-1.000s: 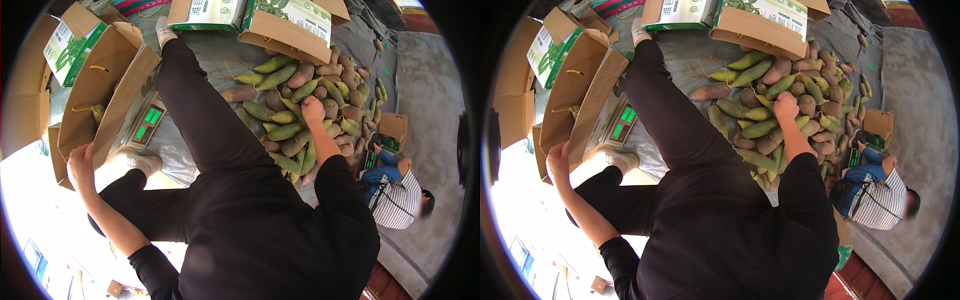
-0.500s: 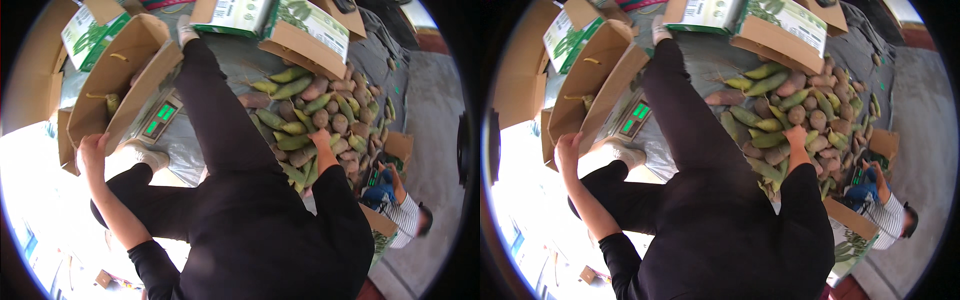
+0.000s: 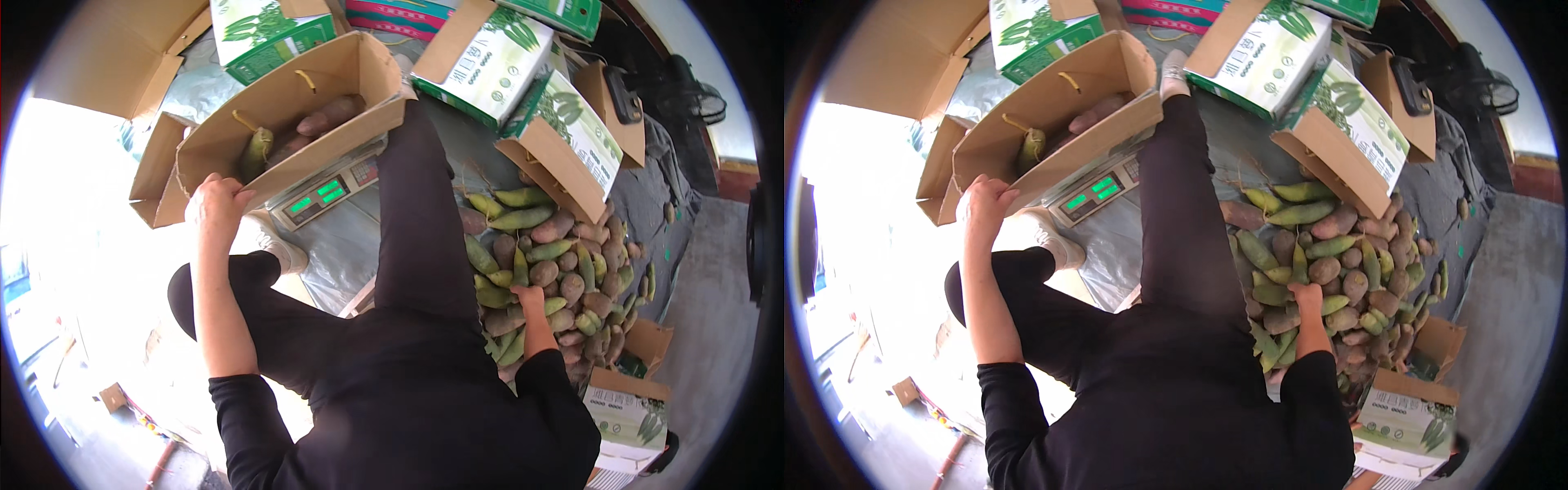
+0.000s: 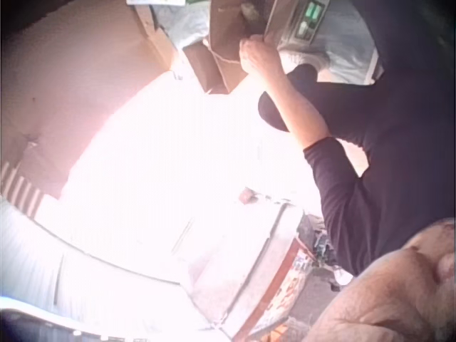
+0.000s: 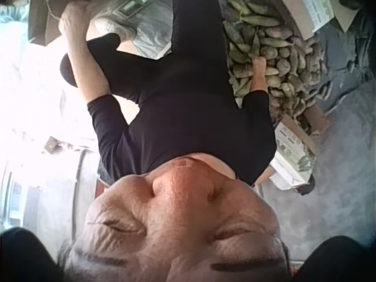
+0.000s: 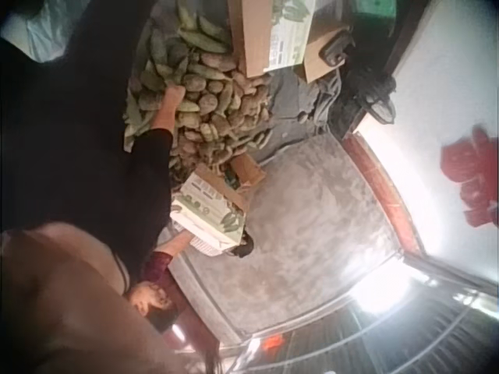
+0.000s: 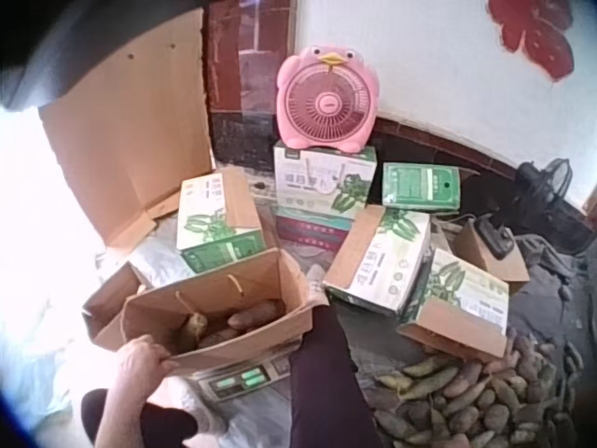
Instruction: Weighing and packaging radishes into a paper bag on a floor scale.
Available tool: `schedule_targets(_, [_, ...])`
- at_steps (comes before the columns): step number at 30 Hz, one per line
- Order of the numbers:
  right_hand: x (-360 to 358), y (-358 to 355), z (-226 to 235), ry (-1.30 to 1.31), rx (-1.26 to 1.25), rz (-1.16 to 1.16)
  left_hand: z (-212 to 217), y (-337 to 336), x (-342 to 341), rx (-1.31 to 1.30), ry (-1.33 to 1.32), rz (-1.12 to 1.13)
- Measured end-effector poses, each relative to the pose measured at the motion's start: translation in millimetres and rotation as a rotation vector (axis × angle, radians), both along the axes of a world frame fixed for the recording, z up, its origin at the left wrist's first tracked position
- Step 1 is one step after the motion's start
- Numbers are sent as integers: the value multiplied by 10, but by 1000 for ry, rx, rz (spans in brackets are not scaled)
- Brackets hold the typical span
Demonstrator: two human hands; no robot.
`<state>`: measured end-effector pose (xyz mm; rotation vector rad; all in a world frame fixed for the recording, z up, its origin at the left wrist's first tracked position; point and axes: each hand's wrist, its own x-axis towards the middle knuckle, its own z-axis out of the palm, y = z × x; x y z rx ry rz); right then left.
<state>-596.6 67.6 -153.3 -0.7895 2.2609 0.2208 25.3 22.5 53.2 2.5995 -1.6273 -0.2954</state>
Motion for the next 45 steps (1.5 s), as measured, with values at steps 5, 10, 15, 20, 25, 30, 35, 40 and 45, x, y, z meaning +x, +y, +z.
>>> schedule_targets(5, [364,-224,241,-348,-80,-508,-29,25,17,-39,17,10])
schedule_targets(10, [1034,-780,825,-723,-357,-185,-37,67,44,-51,14,-27])
schedule_targets(15, [1942,-1601,1614,-786,-628,422,-38,90,21,-64,9,-33])
schedule_targets(20, [2856,-2163,2160,-675,-966,918,-41,89,19,-41,6,-38])
schedule_targets(25, [3573,-2511,2129,-489,-1173,1216,-26,53,22,-29,20,-52])
schedule_targets(30, [3648,-2565,1909,-568,-1190,1022,45,59,9,-6,29,-73])
schedule_targets(35, [2773,-2370,1289,-664,-960,772,89,38,-38,26,-1,-65])
schedule_targets(40, [1637,-1687,392,-347,-717,676,54,-8,-17,38,0,-70])
schedule_targets(45, [945,-773,-161,-131,-397,612,-21,-19,61,-9,48,-38])
